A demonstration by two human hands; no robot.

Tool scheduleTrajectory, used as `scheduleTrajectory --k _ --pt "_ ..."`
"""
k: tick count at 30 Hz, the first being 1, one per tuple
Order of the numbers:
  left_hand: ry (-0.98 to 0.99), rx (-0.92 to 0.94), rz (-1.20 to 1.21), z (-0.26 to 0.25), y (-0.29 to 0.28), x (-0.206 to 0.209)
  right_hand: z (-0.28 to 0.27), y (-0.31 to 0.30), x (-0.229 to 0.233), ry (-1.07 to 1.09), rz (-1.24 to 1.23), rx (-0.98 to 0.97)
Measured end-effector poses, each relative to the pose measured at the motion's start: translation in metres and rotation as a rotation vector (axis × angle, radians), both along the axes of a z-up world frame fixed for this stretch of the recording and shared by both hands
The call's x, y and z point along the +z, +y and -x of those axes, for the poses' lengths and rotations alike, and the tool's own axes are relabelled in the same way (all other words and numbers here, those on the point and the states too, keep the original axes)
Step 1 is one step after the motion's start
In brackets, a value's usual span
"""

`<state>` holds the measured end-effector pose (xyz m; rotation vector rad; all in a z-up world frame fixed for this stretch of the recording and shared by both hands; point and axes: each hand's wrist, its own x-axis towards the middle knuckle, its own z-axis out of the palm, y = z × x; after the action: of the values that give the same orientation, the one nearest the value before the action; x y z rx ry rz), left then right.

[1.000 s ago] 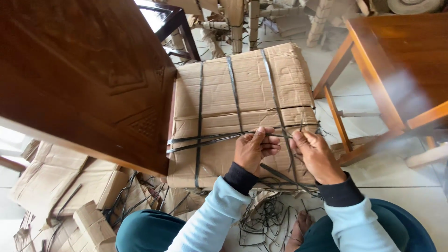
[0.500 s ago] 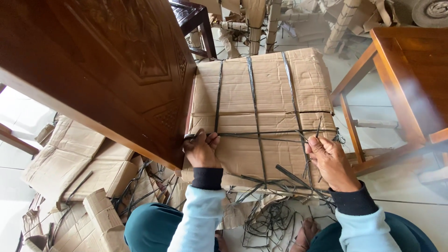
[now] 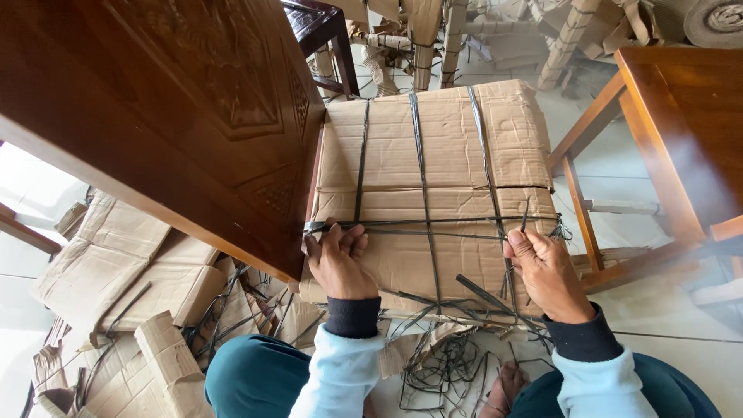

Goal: Wrapping a wooden chair seat with cardboard and securing it with plastic straps by tying knots.

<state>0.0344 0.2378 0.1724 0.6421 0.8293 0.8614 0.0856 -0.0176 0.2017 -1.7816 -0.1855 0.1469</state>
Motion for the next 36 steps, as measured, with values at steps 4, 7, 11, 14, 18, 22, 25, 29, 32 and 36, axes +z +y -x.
scheduleTrajectory --k 4,7,11,14,18,22,25,29,32,36 --pt "0.021 -0.070 -0.019 -0.006 0.006 0.011 0.000 0.000 -0.003 -0.011 -0.008 -0.005" --pt "0.010 -0.062 0.039 -0.017 0.014 0.000 0.001 -0.002 -0.006 -0.009 0.017 -0.007" --pt "-0.071 -0.002 0.149 -0.020 0.020 -0.004 0.001 -0.002 -0.015 -0.019 0.053 -0.038" --pt "-0.065 0.003 0.199 -0.013 0.017 0.007 0.001 -0.003 -0.009 -0.023 0.056 -0.024" --pt "-0.034 -0.086 0.139 -0.014 0.001 0.025 0.000 -0.003 -0.015 -0.033 0.082 -0.041" --pt "-0.020 -0.307 0.052 -0.013 -0.024 0.016 -0.003 -0.006 -0.019 -0.040 0.080 -0.061" --pt "-0.114 -0.501 0.012 -0.027 -0.031 -0.006 -0.005 -0.010 -0.028 -0.039 0.103 -0.065" --pt "-0.113 -0.655 -0.143 -0.046 -0.022 -0.036 -0.005 -0.012 -0.014 -0.072 0.226 -0.041" --pt "-0.038 -0.709 -0.266 -0.050 -0.014 -0.045 -0.014 -0.028 -0.004 -0.179 0.474 -0.090" --pt "-0.009 -0.757 -0.295 -0.052 -0.009 -0.048 -0.033 -0.061 -0.004 -0.307 0.592 -0.213"
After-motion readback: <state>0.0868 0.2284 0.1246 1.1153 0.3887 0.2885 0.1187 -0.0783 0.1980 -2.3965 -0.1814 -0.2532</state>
